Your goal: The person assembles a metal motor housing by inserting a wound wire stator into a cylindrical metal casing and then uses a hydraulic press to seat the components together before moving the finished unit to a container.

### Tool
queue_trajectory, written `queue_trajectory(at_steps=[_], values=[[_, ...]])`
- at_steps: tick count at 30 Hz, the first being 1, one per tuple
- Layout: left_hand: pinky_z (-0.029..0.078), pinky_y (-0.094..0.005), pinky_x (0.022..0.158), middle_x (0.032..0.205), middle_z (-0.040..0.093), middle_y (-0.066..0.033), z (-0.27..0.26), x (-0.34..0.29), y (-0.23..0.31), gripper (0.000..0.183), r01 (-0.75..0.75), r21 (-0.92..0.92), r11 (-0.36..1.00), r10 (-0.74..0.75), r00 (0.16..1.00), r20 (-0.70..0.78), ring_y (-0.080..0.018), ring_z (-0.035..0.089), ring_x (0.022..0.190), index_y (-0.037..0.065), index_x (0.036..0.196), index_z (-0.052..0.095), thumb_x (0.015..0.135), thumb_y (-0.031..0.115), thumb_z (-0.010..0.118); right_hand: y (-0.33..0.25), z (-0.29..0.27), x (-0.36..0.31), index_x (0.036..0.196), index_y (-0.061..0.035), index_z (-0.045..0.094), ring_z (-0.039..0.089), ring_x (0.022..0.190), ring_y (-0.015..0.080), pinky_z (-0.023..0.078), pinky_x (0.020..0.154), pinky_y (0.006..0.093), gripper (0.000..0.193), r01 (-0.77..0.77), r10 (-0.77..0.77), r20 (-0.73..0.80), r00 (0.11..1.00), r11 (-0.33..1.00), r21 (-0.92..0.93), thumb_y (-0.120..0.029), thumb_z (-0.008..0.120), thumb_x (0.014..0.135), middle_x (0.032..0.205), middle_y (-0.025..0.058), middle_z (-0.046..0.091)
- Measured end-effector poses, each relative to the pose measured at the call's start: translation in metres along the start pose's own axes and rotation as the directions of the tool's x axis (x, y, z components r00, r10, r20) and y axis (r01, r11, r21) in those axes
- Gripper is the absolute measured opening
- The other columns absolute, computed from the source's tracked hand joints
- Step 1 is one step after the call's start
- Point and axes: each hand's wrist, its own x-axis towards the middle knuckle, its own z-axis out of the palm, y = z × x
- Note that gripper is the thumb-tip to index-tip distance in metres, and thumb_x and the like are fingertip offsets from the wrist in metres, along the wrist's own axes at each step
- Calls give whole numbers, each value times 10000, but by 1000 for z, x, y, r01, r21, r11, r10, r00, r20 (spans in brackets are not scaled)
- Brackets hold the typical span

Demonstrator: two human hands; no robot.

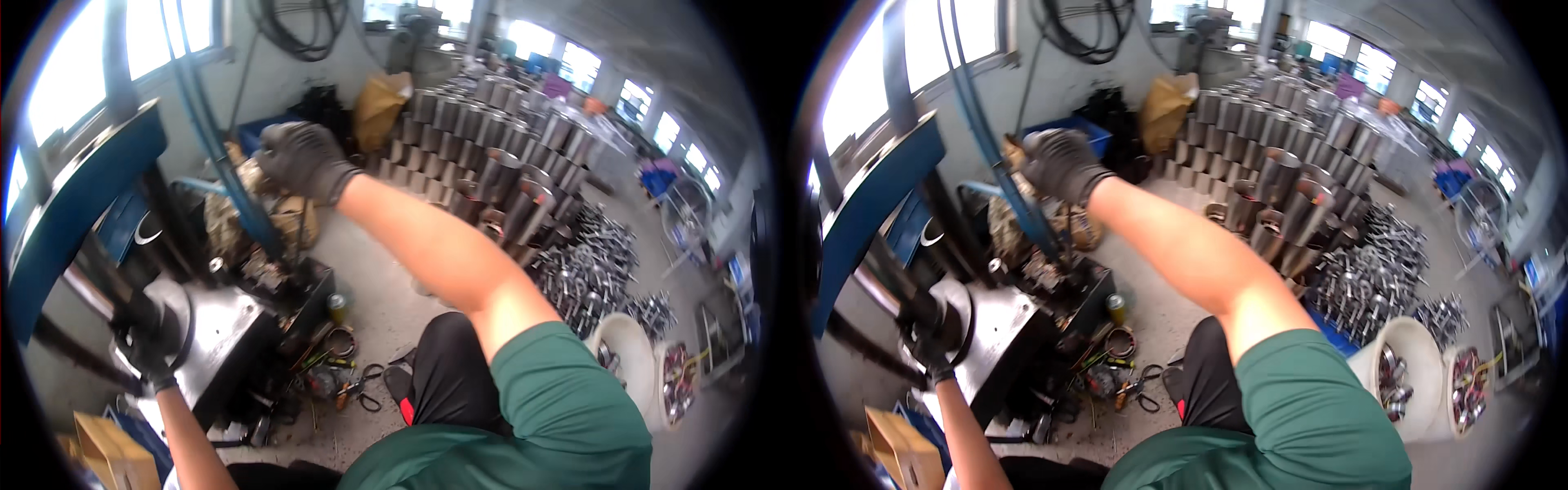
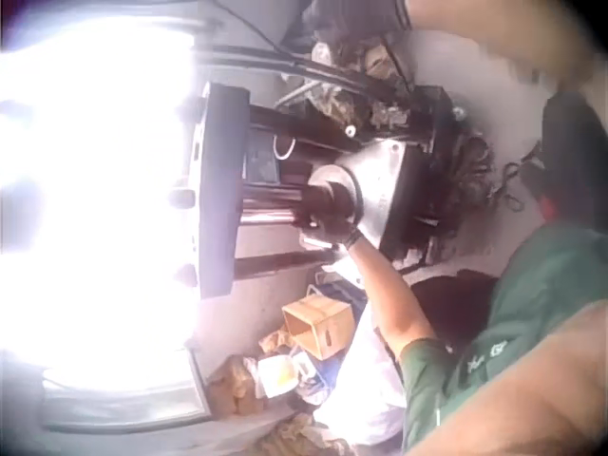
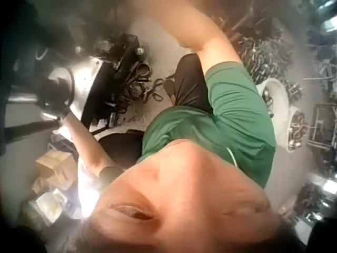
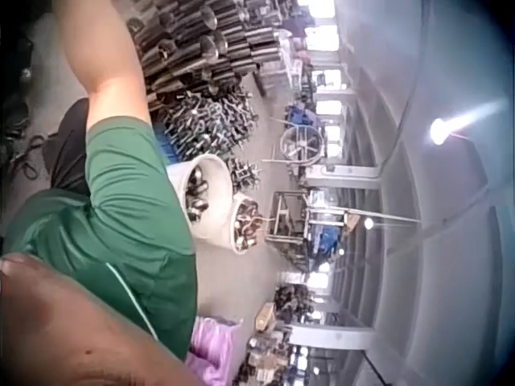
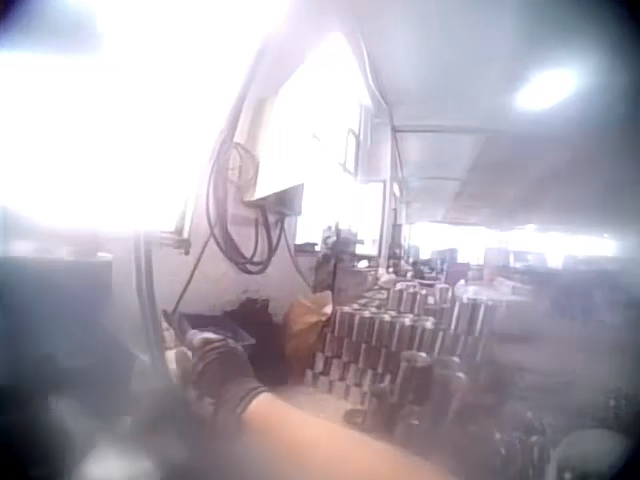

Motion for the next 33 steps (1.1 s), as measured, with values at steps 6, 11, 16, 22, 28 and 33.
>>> queue_trajectory(at_steps=[6, 11, 16, 22, 28, 33], values=[[489, -379, 1056, 1376, 666, -161, 2, 11, 12, 518, -200, 568, 799, 230, 973, 19, -282, 633, 1244, 9, 1474, 546, 1030, 260, 632, -8, -29, -2, 890, -33, 738, 729, 852, 380, 575, 832, 485, 325, -150, 145, 151, 978, 988, 23, -323, 593, 873, 872, 222, 732], [483, -388, 1051, 1380, 662, -175, 26, -5, 50, 489, -134, 867, 481, 153, 986, 67, -324, 630, 1256, 21, 1424, 600, 1045, 330, 602, -3, -32, -5, 945, -5, 741, 739, 871, 376, 580, 841, 489, 447, -150, 152, 272, 950, 988, -27, -414, 560, 955, 881, 245, 733], [491, -411, 997, 1240, 716, -187, -14, 33, 48, 456, -201, 869, 453, 159, 977, 143, -355, 665, 1141, 1, 1333, 654, 1052, 354, 583, -7, -33, 2, 955, -16, 749, 752, 867, 348, 591, 825, 462, 328, -163, 158, 325, 932, 987, -13, -276, 551, 920, 888, 225, 746], [472, -383, 909, 1030, 715, -172, -13, 49, 63, 287, -94, 862, 498, -29, 992, 125, -293, 629, 938, -41, 1109, 657, 1035, 230, 598, -3, -38, -4, 1017, -25, 739, 758, 849, 332, 594, 814, 454, 317, -151, 166, 322, 932, 986, -71, -252, 537, 927, 871, 203, 751], [501, -360, 792, 902, 634, -39, -42, 39, 41, 142, 27, 511, 859, -134, 976, 173, -181, 586, 849, 28, 990, 665, 1022, 117, 560, -14, -43, 5, 1040, -25, 740, 745, 918, 360, 574, 874, 464, 361, -192, 190, 333, 924, 981, -28, -316, 548, 946, 924, 215, 750], [457, -270, 654, 779, 577, 27, 115, -132, 79, 43, 589, 138, 796, -600, 798, 56, -127, 570, 708, 109, 860, 678, 887, 97, 647, 11, -19, -12, 1033, -111, 771, 746, 946, 349, 577, 867, 489, 337, -107, 121, 240, 963, 992, -69, -334, 530, 959, 976, 190, 757]])
